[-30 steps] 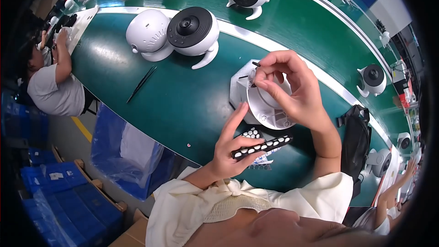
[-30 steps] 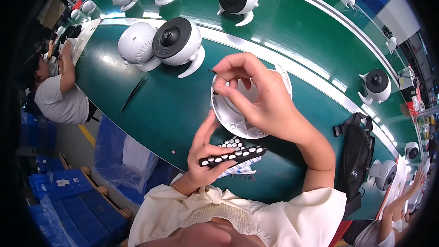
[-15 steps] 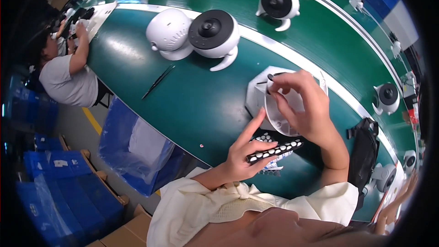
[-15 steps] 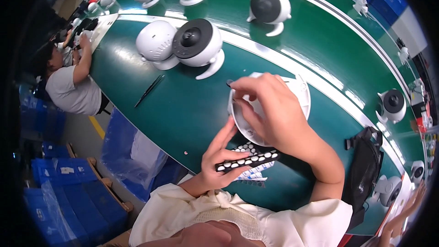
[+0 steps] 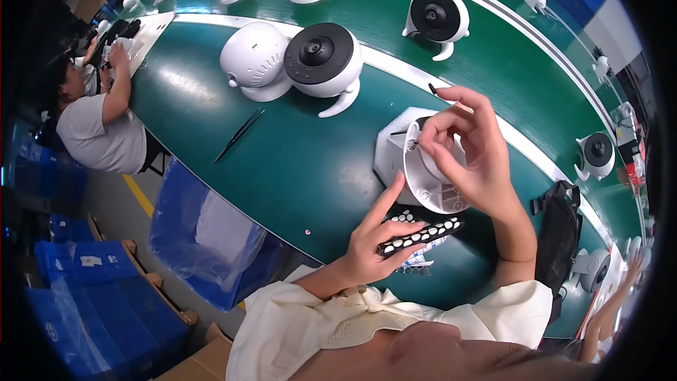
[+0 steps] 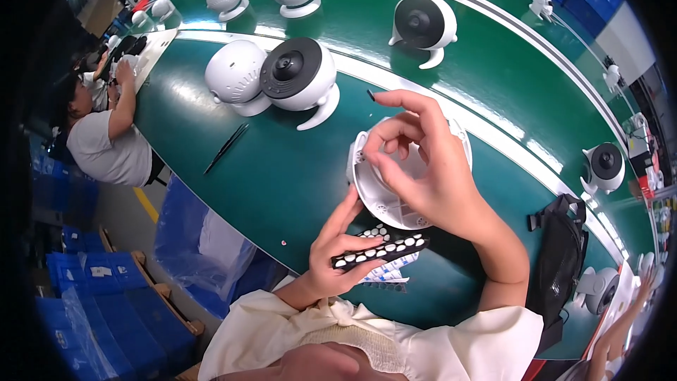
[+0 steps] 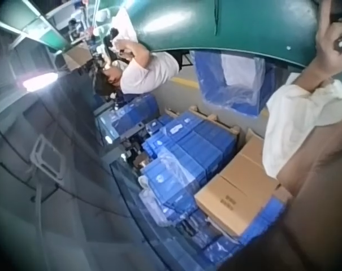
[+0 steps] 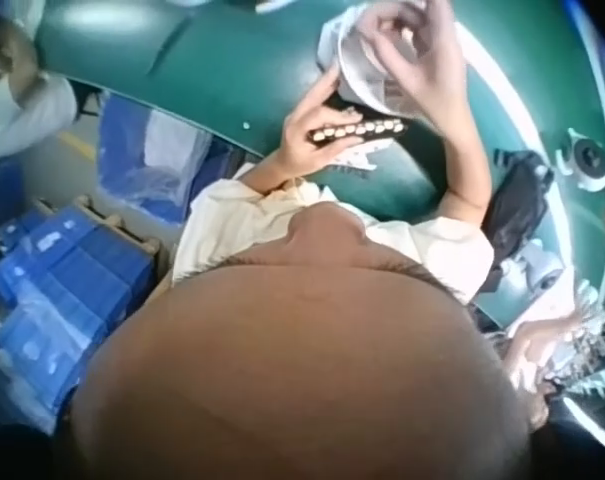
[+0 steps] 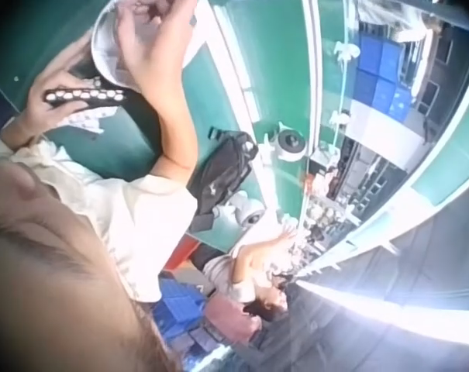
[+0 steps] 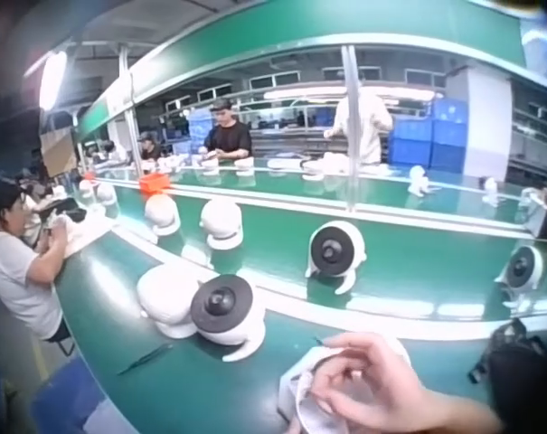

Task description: Applying non-slip pads to the base of a security camera on an assembly line.

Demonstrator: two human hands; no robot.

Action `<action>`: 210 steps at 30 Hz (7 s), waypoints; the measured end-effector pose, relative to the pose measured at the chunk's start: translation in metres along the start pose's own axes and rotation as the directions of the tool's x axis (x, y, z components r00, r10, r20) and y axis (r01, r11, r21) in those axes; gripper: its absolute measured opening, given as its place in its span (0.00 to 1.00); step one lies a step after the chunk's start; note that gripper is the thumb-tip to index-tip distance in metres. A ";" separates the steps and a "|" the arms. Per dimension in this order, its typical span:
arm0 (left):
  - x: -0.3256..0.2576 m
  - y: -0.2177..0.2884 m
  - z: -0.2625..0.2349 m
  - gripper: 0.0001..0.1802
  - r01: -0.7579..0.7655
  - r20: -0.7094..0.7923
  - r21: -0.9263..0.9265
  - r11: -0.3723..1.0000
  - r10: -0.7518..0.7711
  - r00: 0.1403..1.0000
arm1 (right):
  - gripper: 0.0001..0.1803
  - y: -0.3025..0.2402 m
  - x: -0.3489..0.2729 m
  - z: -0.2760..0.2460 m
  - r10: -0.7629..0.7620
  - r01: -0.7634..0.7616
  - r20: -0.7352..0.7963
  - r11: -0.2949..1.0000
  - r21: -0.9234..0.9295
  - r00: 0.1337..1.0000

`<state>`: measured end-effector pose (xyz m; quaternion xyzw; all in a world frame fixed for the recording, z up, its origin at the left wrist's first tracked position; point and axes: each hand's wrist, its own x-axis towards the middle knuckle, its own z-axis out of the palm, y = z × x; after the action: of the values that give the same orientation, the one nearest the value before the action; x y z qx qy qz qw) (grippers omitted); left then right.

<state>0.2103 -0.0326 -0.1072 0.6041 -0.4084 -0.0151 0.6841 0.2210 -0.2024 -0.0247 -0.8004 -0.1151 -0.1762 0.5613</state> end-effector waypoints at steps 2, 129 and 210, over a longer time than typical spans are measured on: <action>0.000 -0.001 0.000 0.12 0.003 0.001 0.000 1.000 -0.003 1.000 | 0.25 0.001 0.001 -0.001 0.119 -0.118 0.000 0.989 0.092 0.993; -0.010 0.012 -0.001 0.12 0.450 -0.055 -0.312 0.837 -0.488 0.871 | 0.06 0.012 -0.032 -0.039 0.205 -0.276 -0.259 0.919 -0.281 0.944; 0.000 0.001 0.010 0.07 0.312 0.259 -0.514 0.799 -0.202 0.944 | 0.05 -0.018 -0.036 -0.051 0.009 0.062 0.176 0.918 -0.392 0.984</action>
<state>0.2045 -0.0403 -0.1073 0.4285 -0.3647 -0.2822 0.7770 0.1735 -0.2439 -0.0087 -0.9080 -0.1364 -0.1331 0.3730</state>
